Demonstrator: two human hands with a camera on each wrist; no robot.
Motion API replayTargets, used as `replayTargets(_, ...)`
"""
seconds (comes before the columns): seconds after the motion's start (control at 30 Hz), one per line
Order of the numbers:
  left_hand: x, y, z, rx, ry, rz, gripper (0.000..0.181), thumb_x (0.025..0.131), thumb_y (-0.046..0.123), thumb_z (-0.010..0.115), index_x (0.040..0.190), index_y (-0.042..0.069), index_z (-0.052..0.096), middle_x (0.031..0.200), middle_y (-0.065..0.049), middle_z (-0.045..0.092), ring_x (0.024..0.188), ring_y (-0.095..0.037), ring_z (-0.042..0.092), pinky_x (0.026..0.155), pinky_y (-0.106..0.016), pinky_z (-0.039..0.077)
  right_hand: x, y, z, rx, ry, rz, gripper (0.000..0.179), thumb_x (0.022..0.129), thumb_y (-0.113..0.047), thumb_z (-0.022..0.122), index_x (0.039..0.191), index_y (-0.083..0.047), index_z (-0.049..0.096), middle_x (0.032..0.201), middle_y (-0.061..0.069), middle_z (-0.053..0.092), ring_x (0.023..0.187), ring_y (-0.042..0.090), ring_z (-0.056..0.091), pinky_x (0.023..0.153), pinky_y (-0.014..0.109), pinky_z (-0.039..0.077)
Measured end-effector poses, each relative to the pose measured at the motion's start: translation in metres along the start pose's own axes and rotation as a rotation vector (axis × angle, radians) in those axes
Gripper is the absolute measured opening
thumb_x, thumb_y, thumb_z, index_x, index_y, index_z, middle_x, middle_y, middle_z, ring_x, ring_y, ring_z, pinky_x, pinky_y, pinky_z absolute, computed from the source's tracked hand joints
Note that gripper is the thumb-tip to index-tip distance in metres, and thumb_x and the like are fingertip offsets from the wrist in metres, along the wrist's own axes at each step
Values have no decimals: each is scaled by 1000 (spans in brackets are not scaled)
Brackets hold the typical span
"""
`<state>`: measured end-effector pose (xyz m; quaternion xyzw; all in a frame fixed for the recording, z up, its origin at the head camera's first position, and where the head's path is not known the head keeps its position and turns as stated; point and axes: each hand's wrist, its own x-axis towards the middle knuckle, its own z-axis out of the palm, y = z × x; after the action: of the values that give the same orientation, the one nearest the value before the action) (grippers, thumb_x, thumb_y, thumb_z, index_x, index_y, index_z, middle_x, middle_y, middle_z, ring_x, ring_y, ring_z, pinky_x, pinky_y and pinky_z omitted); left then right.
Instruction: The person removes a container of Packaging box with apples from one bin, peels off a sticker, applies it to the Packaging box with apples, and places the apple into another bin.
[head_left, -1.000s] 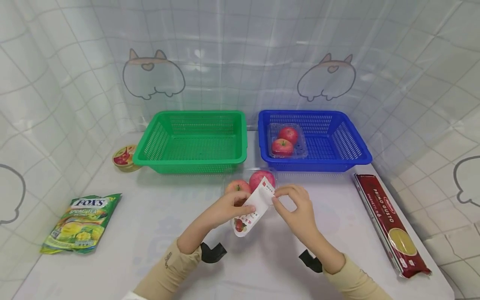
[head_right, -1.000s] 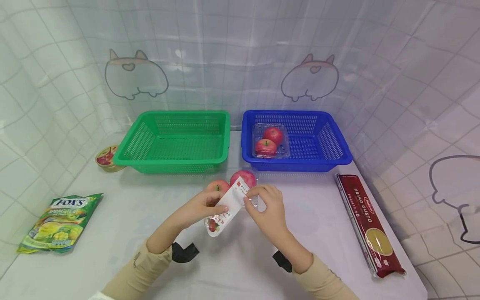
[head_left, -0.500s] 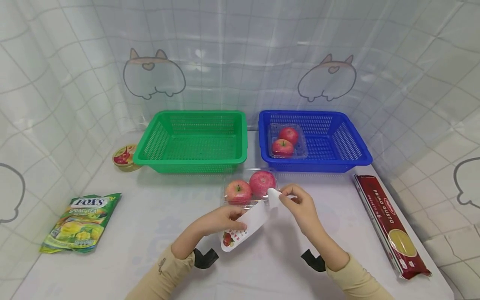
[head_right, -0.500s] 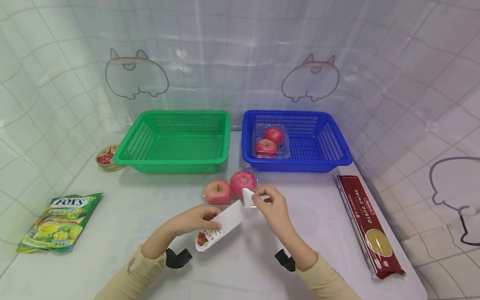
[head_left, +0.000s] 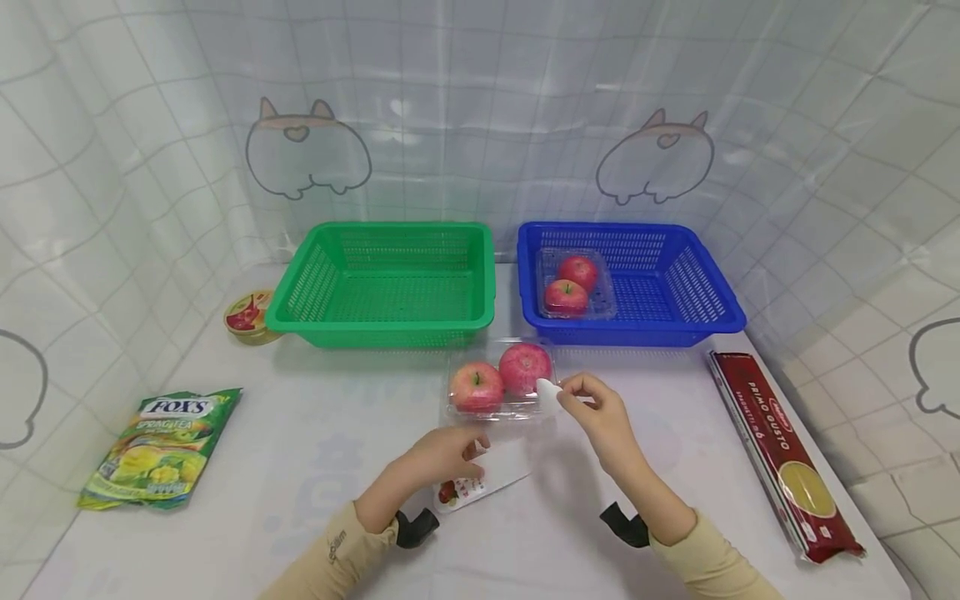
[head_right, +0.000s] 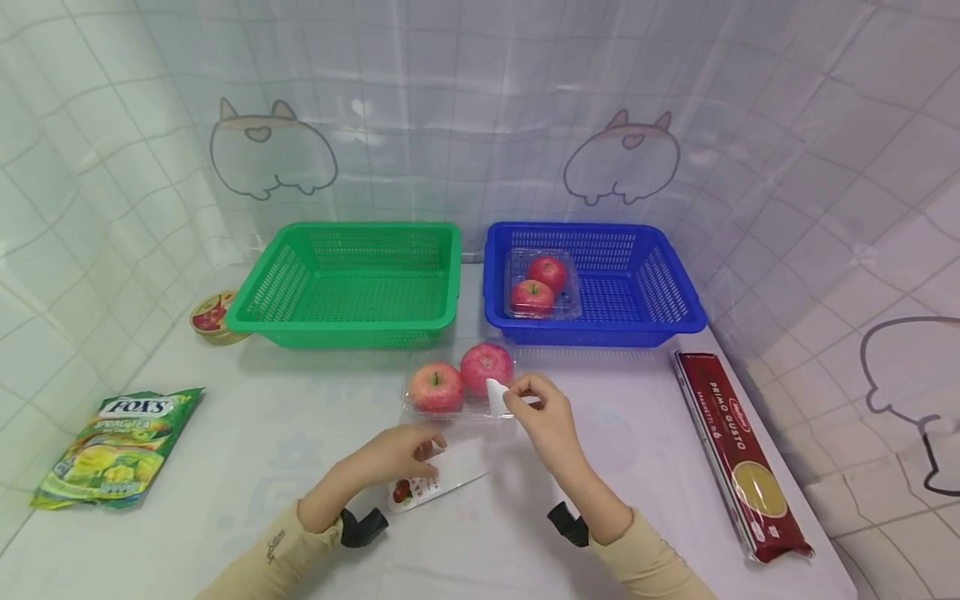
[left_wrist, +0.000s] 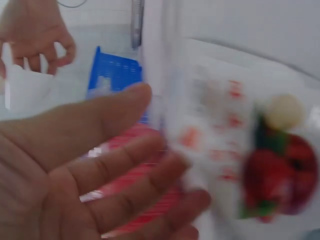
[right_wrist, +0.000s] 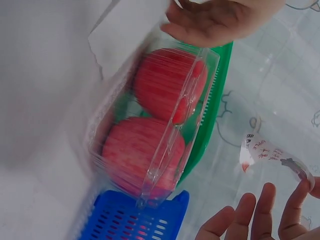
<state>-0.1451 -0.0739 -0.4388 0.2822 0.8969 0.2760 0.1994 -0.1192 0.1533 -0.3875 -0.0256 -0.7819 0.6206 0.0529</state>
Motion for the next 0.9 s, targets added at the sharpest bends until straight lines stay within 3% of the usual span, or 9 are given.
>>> replayTargets(0.1, -4, 17, -3, 57, 113, 28, 27, 79, 19, 72, 102, 8, 63, 87, -2, 63, 81, -18, 58, 68, -33, 47, 0, 1, 1, 12, -3, 7, 8, 84, -3, 59, 80, 4, 58, 94, 10, 62, 95, 17, 51, 83, 32, 38)
replayTargets(0.33, 10, 59, -7, 134, 592, 236, 53, 74, 35, 76, 116, 9, 56, 107, -3, 60, 98, -18, 55, 84, -37, 46, 4, 0, 10, 41, -7, 5, 6, 83, -5, 59, 80, 0, 58, 86, 2, 57, 90, 20, 50, 77, 32, 41)
replayTargets(0.43, 18, 66, -7, 128, 717, 279, 51, 71, 30, 78, 112, 9, 58, 102, -4, 62, 94, -18, 57, 82, -35, 46, 5, -1, 15, 54, -14, -18, 5, 83, -5, 59, 82, -1, 57, 87, 4, 56, 90, 19, 50, 78, 32, 41)
replayTargets(0.53, 22, 67, -6, 61, 763, 297, 38, 74, 19, 75, 108, 7, 62, 95, -3, 65, 88, -17, 60, 78, -31, 48, 6, -3, 18, 50, -22, -41, 8, 84, -7, 60, 86, 1, 57, 95, 5, 55, 94, 18, 49, 79, 32, 41)
replayTargets(0.6, 23, 66, -7, -31, 747, 296, 31, 76, 10, 70, 106, 4, 64, 93, -5, 67, 85, -17, 61, 76, -29, 49, 6, -3, 20, 45, -34, -52, 13, 85, -9, 62, 91, 2, 58, 101, 8, 55, 98, 20, 49, 80, 33, 40)
replayTargets(0.77, 25, 59, -12, -225, 666, 187, 23, 80, 3, 62, 102, 5, 66, 90, -5, 66, 92, -22, 56, 80, -34, 47, 9, -4, 19, -22, -70, -56, 37, 84, -17, 67, 111, 0, 50, 118, 13, 48, 107, 27, 48, 82, 34, 41)
replayTargets(0.9, 28, 49, -17, -299, 656, 125, 20, 80, 3, 62, 99, 4, 67, 87, -8, 62, 93, -24, 52, 77, -31, 47, 15, 1, 21, -111, -94, -97, 41, 83, -16, 68, 113, -4, 43, 109, 14, 56, 100, 25, 54, 78, 32, 40)
